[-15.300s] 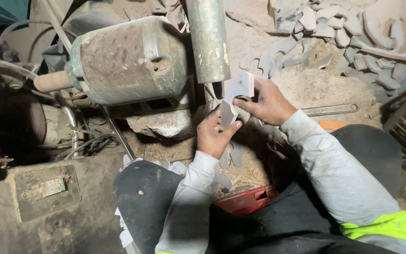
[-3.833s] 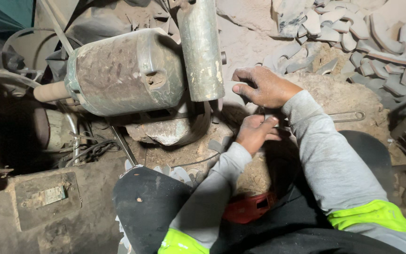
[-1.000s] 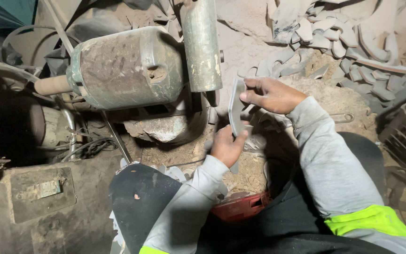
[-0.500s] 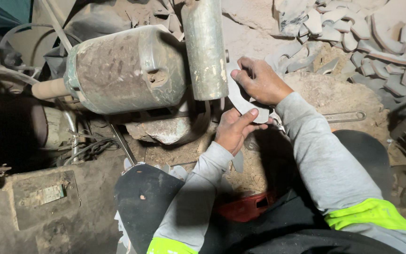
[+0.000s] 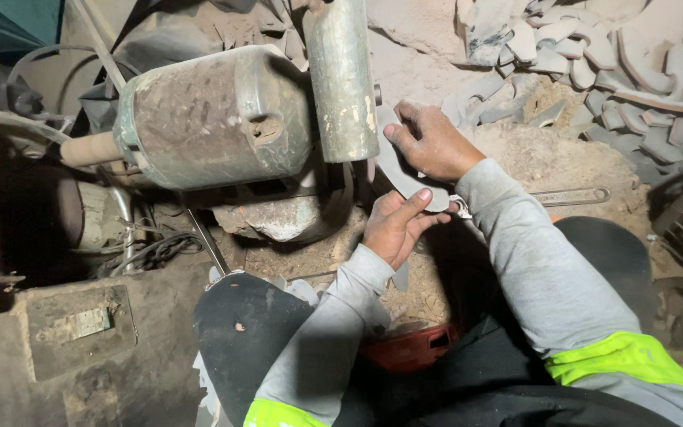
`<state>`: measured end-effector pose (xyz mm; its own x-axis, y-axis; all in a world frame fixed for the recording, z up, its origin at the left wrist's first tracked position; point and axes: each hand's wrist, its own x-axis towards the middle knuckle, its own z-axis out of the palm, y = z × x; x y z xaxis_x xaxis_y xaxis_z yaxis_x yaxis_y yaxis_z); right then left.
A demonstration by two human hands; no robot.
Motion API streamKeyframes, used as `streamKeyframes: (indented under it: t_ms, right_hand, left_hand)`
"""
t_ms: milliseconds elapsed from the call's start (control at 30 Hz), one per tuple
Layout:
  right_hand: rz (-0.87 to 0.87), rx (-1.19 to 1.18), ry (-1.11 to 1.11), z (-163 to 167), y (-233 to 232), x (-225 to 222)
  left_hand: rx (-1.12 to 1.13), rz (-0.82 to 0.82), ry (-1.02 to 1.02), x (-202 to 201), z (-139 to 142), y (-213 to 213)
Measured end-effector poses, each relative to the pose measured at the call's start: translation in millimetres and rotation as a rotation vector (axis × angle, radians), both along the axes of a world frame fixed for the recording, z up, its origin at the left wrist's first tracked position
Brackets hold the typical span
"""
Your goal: The person uses a bench grinder to smooth and shape the edges of curved shoe sole pieces. They hold each piece with both hands against the rotating wheel, turning it to grind different sides, then set it down and pick up the next piece.
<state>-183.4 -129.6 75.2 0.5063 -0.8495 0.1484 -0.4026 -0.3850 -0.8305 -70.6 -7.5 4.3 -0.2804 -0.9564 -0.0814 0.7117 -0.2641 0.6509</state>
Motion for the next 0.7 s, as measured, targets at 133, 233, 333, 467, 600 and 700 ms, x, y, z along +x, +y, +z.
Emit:
streamKeyframes:
  t_ms: [133,233,333,467,600,700]
  right_hand:
    - [0.114,0.331,0.109,2,10,-18]
    - [0.302,0.260,0.201,8,7,-38]
    - [0.399,0.249,0.283,15,9,-52]
    - [0.349,0.319,0.314,31,9,-64]
    - [0.274,0.307,0.360,39,6,-76]
    - [0.226,0.363,0.266,39,3,-83]
  left_hand:
    - [0.017,-0.014,-0.161,-6,-4,20]
    - [-0.099,0.103,-1.062,2,-5,40]
    - [0.057,0.044,-1.516,27,-1,40]
    - [-0.184,0.237,-1.450,48,11,31]
    - [-0.137,0.172,-1.111,57,21,22]
    - [-0.215,0.081,-1.005,66,26,20]
